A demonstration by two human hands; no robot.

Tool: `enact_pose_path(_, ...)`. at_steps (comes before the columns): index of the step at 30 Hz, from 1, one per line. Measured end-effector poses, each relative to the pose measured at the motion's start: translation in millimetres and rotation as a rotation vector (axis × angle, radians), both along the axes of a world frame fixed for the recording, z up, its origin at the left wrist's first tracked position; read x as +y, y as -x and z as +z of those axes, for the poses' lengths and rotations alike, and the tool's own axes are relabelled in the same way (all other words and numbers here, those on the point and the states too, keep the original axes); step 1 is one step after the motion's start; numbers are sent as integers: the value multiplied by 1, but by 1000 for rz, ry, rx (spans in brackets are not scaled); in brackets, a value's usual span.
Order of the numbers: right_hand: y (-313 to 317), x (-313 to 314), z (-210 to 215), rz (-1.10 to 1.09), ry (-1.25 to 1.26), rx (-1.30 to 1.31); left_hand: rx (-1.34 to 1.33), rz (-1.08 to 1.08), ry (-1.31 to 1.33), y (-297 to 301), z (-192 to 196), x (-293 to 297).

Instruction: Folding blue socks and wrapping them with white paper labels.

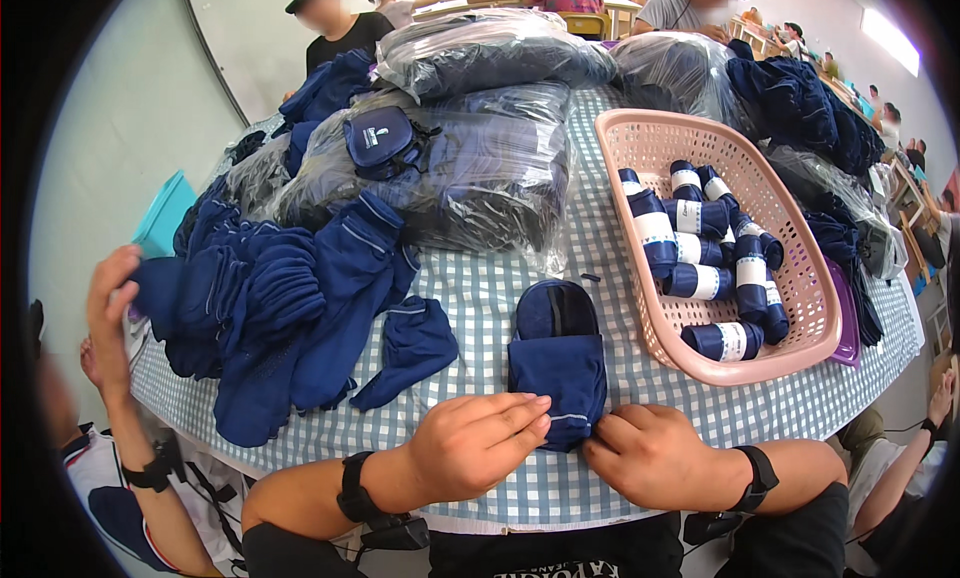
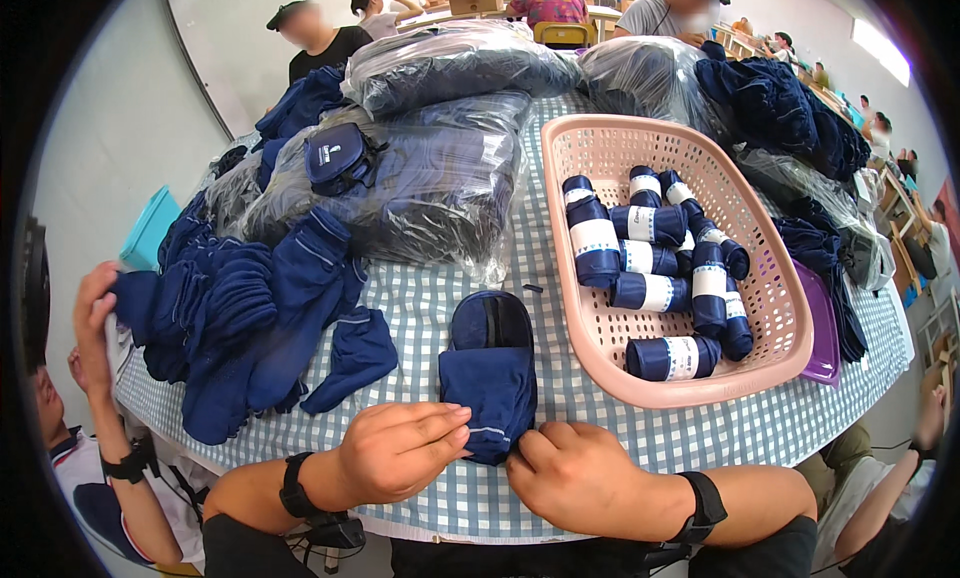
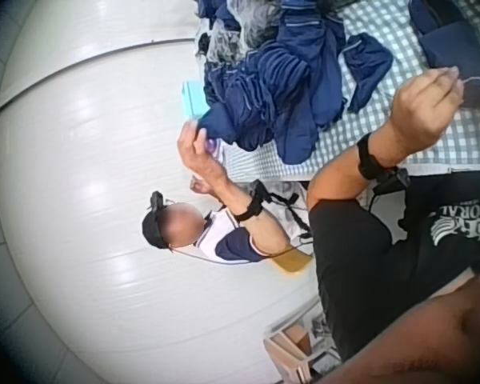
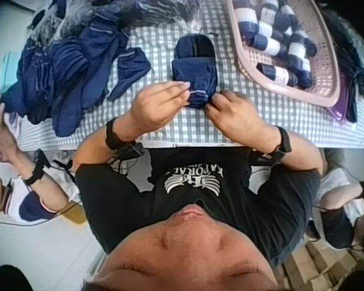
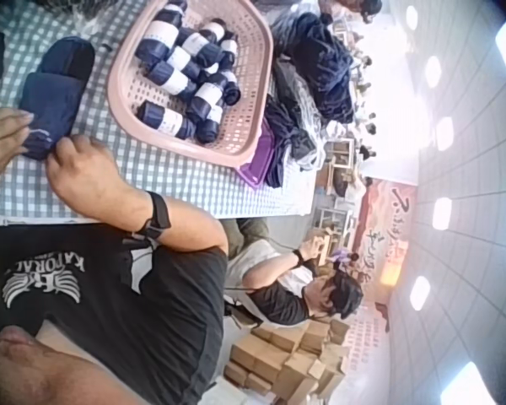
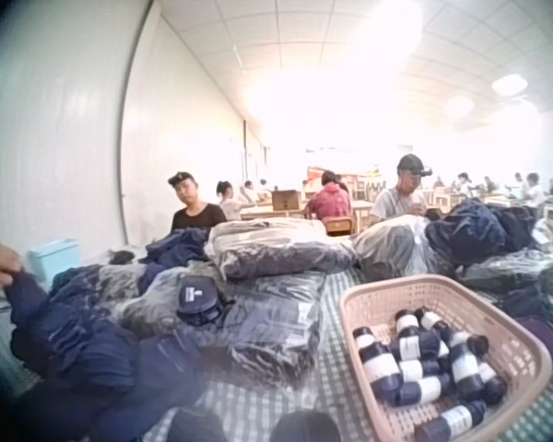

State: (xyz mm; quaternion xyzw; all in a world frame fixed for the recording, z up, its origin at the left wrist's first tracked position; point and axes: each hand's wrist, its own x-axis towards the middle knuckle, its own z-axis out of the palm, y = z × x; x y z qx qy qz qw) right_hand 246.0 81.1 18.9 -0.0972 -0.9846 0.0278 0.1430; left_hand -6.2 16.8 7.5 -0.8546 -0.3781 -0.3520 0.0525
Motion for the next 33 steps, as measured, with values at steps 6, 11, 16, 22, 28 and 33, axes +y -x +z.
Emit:
enact_pose_path(6, -1, 2, -1, 21, -8, 10, -35, -17, -17, 3, 2, 0)
enact_pose_path(11, 1, 4, -3, 17, -16, 34, -203, 0, 230, 4, -4, 5)
enact_pose_path(16, 0, 3, -1, -4, -1, -8, -205, 10, 257, 4, -3, 6)
enact_pose_path(22, 0, 3, -1, -16, 19, 3, -314, 62, 353, 4, -5, 5)
enact_pose_path(28, 9, -3, -1, -153, 64, 294, -264, -12, 308, 7, -8, 8)
enact_pose_path(33, 9, 7, 1, -121, 119, 180, -169, -49, 245, 6, -4, 8)
